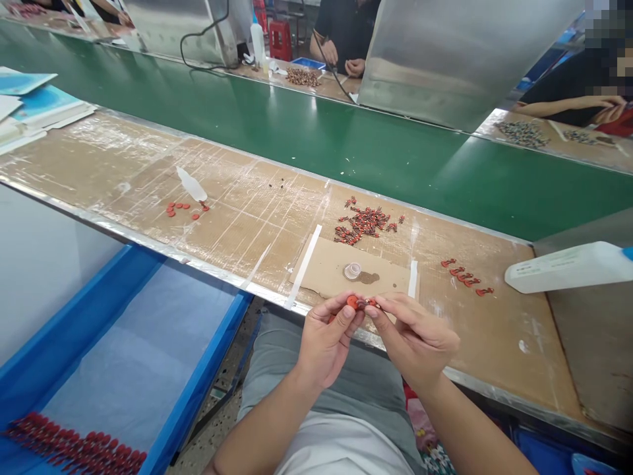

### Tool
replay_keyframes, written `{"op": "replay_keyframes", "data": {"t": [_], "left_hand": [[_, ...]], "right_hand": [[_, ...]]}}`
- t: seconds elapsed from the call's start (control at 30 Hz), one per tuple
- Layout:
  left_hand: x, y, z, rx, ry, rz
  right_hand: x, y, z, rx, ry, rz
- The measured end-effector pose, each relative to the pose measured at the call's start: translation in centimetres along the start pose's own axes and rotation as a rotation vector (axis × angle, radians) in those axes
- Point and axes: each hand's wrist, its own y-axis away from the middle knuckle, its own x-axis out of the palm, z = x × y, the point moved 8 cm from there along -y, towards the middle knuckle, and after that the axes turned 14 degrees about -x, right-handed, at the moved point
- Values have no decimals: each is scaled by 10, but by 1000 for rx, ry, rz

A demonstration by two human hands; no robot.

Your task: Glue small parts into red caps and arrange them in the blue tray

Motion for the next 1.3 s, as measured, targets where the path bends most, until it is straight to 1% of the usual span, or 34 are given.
{"op": "replay_keyframes", "data": {"t": [0.13,0.33,0.57,0.77,0.9,1.3], "left_hand": [[-1,0,-1,3,-8,-22],[0,0,-1,8,-2,-21],[-4,-1,-1,8,-22,-52],[-5,-3,0,18,-31,-47],[-3,-2,0,27,-21,-31],[-6,-1,-5,136,-133,-29]], "right_hand": [[2,1,-2,2,-19,13],[3,0,0,-16,-26,22],[5,3,-5,6,-41,37],[5,2,-2,-11,0,32],[4,1,-1,-10,1,32],[4,-1,-1,-23,-30,95]]}}
